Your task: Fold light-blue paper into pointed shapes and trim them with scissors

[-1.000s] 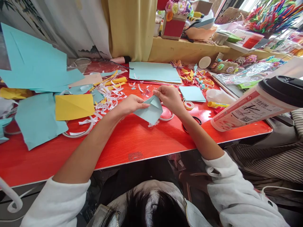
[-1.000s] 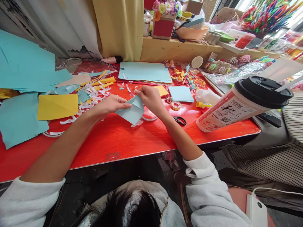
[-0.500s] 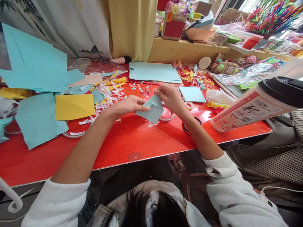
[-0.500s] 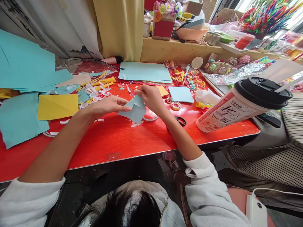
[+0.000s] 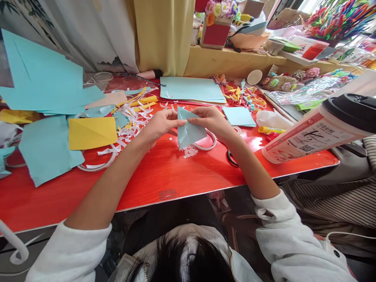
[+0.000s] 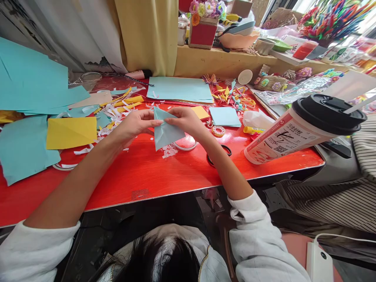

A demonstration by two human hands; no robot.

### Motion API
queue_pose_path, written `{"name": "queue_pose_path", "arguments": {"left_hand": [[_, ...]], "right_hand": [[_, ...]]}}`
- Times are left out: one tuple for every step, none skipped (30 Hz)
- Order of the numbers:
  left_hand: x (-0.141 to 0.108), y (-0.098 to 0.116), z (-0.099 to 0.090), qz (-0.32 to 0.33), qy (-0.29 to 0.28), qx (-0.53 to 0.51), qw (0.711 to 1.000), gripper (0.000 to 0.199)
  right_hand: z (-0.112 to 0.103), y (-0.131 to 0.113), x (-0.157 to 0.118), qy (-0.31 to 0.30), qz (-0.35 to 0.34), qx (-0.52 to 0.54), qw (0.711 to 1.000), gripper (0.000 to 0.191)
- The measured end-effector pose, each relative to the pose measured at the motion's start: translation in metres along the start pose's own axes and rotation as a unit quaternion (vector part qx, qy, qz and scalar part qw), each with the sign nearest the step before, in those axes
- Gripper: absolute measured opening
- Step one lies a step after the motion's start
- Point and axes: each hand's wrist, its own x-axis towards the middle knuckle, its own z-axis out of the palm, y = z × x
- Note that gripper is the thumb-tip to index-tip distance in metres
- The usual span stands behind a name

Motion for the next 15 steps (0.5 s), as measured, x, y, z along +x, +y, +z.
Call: {"name": "queue_pose_path", "arguments": {"left_hand": [[0.0, 0.001, -0.001, 0.007, 0.008, 0.003, 1.0, 0.037], [0.0, 0.001, -0.001, 0.015, 0.014, 0.004, 1.0, 0.037], [-0.001, 0.001, -0.002, 0.022, 0.015, 0.003, 1.0, 0.037], [-0.001, 0.001, -0.002, 0.028, 0.011, 0.0, 1.0, 0.036], [-0.001, 0.001, -0.003, 0.031, 0.005, -0.001, 0.999, 0.035], [0.0, 0.001, -0.003, 0.034, 0.002, 0.0, 0.999, 0.033], [0.0, 0.001, -0.003, 0.034, 0.003, 0.003, 0.999, 0.031], [-0.001, 0.001, -0.003, 0.034, 0.008, 0.006, 0.999, 0.028], [-0.001, 0.001, -0.002, 0.032, 0.015, 0.009, 0.999, 0.027], [-0.001, 0.001, -0.002, 0.03, 0.02, 0.012, 0.999, 0.026], [-0.002, 0.002, -0.002, 0.029, 0.022, 0.014, 0.999, 0.026], [-0.002, 0.002, -0.003, 0.027, 0.02, 0.013, 0.999, 0.027], [-0.003, 0.003, -0.003, 0.025, 0.015, 0.011, 1.0, 0.028], [-0.003, 0.003, -0.003, 0.024, 0.011, 0.008, 1.0, 0.03], [-0.003, 0.004, -0.004, 0.023, 0.008, 0.004, 1.0, 0.031]], "right_hand": [[-0.001, 0.0, 0.0, -0.013, 0.007, 0.01, 1.0, 0.017], [-0.003, -0.001, -0.001, -0.025, 0.011, 0.016, 1.0, 0.018], [-0.004, -0.002, -0.001, -0.035, 0.011, 0.018, 0.999, 0.019], [-0.005, -0.003, -0.002, -0.041, 0.009, 0.017, 0.999, 0.02], [-0.006, -0.005, -0.003, -0.043, 0.005, 0.013, 0.999, 0.022], [-0.006, -0.006, -0.004, -0.041, 0.001, 0.007, 0.999, 0.024], [-0.006, -0.008, -0.005, -0.037, -0.002, 0.001, 0.999, 0.027], [-0.006, -0.009, -0.005, -0.033, -0.004, -0.006, 0.999, 0.029], [-0.006, -0.01, -0.006, -0.03, -0.006, -0.013, 0.999, 0.029], [-0.006, -0.01, -0.006, -0.028, -0.009, -0.02, 0.999, 0.029], [-0.006, -0.011, -0.006, -0.024, -0.013, -0.025, 0.999, 0.027], [-0.006, -0.01, -0.006, -0.019, -0.019, -0.03, 0.999, 0.025], [-0.006, -0.01, -0.005, -0.011, -0.025, -0.034, 0.999, 0.024], [-0.006, -0.009, -0.005, 0.0, -0.032, -0.037, 0.999, 0.023], [-0.006, -0.009, -0.004, 0.011, -0.037, -0.04, 0.998, 0.023]]}}
